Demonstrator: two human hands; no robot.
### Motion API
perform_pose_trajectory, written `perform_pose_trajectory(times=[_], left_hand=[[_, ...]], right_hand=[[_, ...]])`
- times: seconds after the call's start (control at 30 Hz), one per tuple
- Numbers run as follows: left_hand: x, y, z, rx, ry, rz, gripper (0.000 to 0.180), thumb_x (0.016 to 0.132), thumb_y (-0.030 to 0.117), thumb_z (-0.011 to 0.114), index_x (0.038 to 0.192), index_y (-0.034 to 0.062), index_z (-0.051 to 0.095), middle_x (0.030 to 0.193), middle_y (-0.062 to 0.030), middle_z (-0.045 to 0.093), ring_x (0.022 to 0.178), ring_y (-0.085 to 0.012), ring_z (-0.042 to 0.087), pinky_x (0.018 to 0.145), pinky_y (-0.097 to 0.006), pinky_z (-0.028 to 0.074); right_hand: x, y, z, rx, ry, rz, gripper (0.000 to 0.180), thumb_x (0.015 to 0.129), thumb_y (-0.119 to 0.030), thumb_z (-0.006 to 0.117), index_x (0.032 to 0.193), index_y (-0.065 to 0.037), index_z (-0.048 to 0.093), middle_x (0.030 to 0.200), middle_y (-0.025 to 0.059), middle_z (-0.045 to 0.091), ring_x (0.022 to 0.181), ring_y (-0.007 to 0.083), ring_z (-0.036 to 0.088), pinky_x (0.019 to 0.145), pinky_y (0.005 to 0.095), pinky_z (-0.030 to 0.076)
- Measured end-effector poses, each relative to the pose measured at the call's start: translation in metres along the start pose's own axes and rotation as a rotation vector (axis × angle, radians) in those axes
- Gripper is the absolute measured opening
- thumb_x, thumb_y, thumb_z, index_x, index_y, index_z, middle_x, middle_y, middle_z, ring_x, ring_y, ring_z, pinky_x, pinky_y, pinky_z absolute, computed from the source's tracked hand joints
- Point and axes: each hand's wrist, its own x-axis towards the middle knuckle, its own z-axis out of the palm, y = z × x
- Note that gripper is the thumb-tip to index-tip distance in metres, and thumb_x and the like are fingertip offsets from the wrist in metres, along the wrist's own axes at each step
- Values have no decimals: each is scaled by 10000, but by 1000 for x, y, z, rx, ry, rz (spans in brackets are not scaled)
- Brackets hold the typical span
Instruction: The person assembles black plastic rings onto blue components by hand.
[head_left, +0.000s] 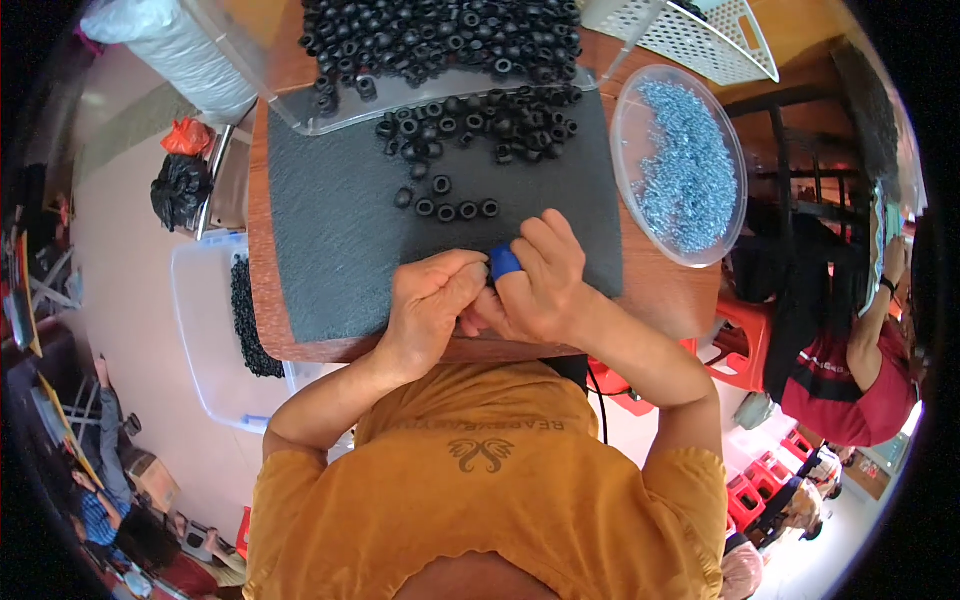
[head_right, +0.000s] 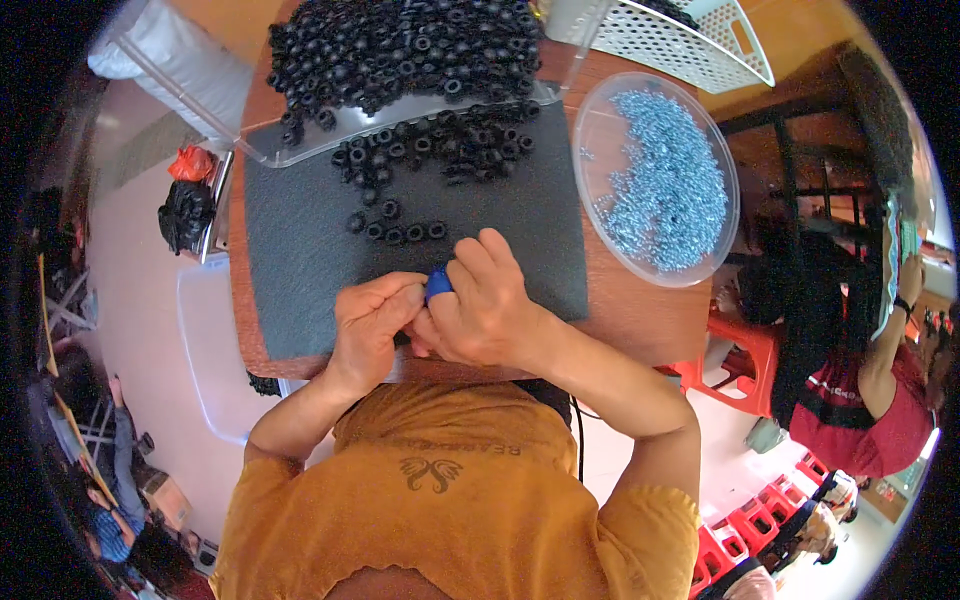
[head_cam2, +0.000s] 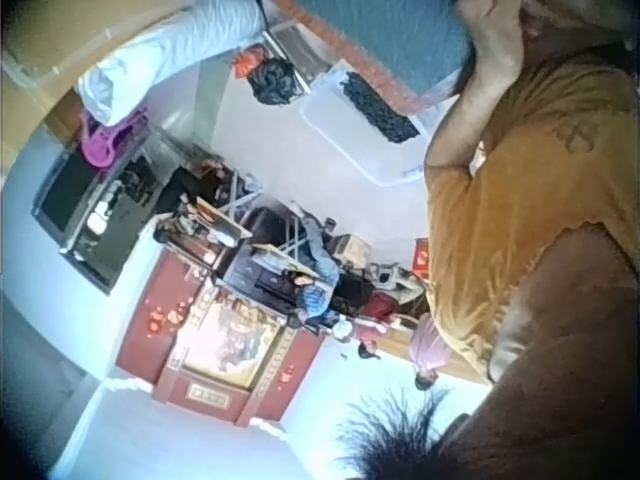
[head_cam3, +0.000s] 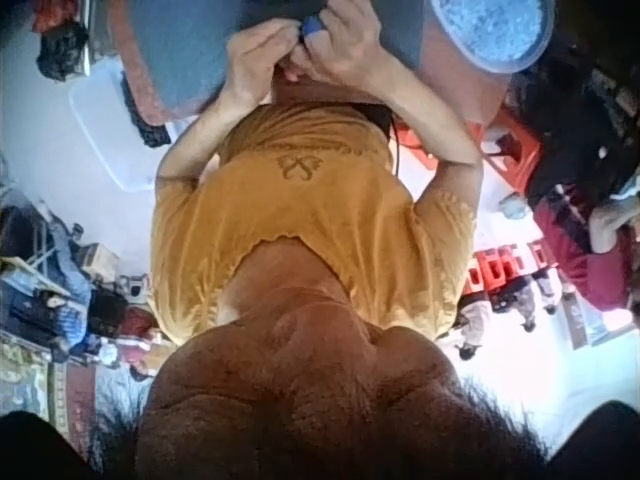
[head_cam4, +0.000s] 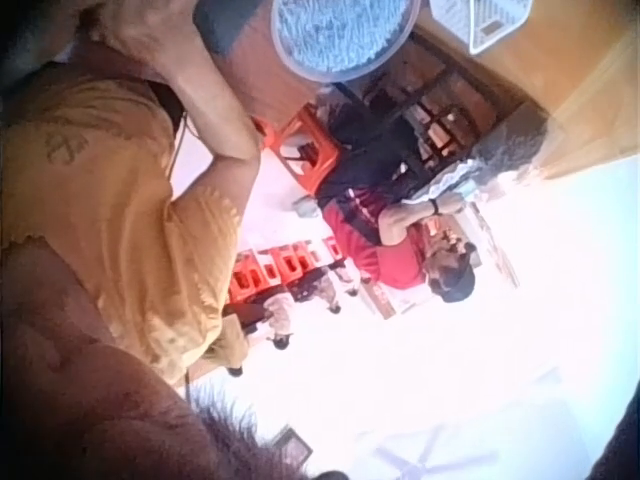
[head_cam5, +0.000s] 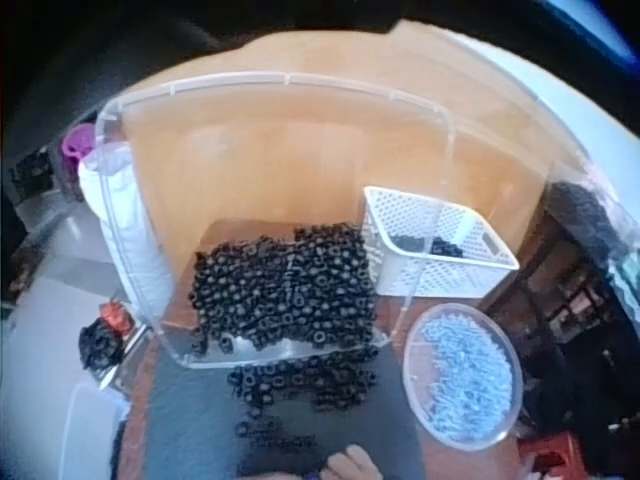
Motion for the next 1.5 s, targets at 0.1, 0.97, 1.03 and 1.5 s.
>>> perform_pose_trajectory(times=[0.1,0.97,1.03,1.5], left_hand=[[-1,-5,-2,-72,-16,6,256,950,189,480,958,-36,600,707,-57,609,571,-83,527,510,-213,461],[3,4,-4,-44,-41,-98,264,956,187,454,908,-28,599,713,-60,608,574,-93,551,523,-215,467],[1,7,-2,-84,-2,-106,266,953,188,462,956,-42,596,742,-70,615,606,-103,571,551,-226,481],[0,0,-3,0,-7,-22,304,931,173,516,1041,-102,584,806,-133,642,631,-171,627,520,-248,499]], right_hand=[[2,-1,0,12,-27,-9,273,477,-117,619,528,-83,353,533,73,331,521,235,345,484,372,267],[-1,8,8,22,-30,-8,275,466,-191,607,521,-85,359,543,74,340,541,240,360,504,372,285],[-3,6,9,28,27,29,260,495,-137,625,563,-70,383,586,83,373,558,246,372,503,373,283],[-5,-2,-5,48,-43,89,267,541,-87,632,594,-58,372,619,106,373,589,260,370,506,384,258]])
